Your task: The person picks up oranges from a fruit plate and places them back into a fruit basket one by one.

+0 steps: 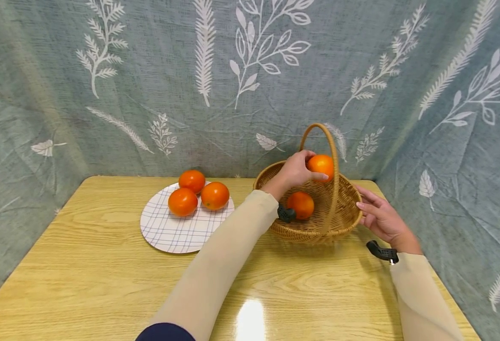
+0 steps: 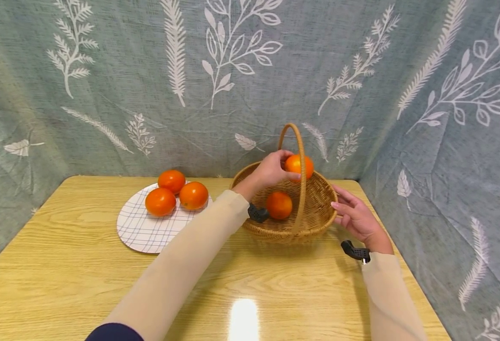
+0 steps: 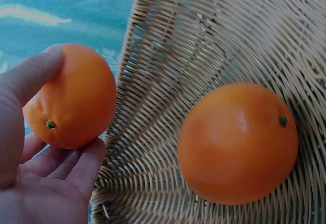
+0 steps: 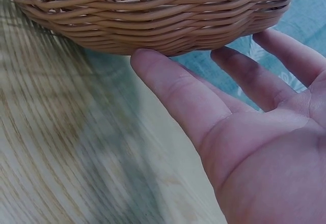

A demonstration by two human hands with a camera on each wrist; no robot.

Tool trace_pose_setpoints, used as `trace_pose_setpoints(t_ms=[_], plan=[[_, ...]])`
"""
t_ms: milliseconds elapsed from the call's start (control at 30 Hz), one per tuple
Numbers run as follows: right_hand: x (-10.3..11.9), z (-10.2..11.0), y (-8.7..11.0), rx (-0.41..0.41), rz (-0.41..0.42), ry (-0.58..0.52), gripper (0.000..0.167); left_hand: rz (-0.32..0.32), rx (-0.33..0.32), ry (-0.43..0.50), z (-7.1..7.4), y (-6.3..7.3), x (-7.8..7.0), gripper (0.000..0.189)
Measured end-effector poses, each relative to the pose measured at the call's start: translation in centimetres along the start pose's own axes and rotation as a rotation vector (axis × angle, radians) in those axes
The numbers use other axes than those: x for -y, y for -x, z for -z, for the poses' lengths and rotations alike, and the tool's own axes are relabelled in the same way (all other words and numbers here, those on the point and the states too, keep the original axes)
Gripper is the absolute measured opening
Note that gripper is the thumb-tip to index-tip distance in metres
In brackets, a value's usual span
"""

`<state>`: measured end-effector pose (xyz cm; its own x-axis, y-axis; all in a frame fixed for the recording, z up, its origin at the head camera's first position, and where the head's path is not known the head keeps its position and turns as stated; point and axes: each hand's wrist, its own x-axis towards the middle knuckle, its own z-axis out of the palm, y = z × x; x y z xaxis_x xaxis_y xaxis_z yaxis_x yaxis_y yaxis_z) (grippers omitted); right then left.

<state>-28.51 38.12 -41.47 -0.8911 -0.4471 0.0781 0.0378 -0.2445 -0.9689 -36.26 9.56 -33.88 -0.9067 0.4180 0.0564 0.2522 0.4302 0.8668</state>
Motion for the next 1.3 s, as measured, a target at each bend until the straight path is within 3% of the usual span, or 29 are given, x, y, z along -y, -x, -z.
trace_pose_setpoints(t_ms=[267, 500, 733, 1033, 1300], plan=[[0.1, -0.1, -0.1, 0.003, 0.000, -0.019, 0.061, 0.068, 0.055, -0.211, -0.4, -0.6, 1.1, 0.073], [0.4, -0.2, -0.2, 0.006, 0.006, -0.023, 0.060, 0.127, 0.098, -0.340, -0.6, -1.0, 1.7, 0.074], [0.5, -0.3, -0.2, -0.012, -0.007, -0.004, 0.060, 0.123, 0.143, -0.431, -0.8, -1.3, 1.9, 0.076], [0.4, -0.2, -0.2, -0.011, -0.002, 0.001, 0.059, 0.112, 0.246, -0.535, -0.7, -1.1, 1.9, 0.082], [0.3, -0.2, -0.1, 0.004, 0.003, 0.006, 0.060, 0.108, 0.250, -0.588, -0.8, -1.0, 1.7, 0.081]])
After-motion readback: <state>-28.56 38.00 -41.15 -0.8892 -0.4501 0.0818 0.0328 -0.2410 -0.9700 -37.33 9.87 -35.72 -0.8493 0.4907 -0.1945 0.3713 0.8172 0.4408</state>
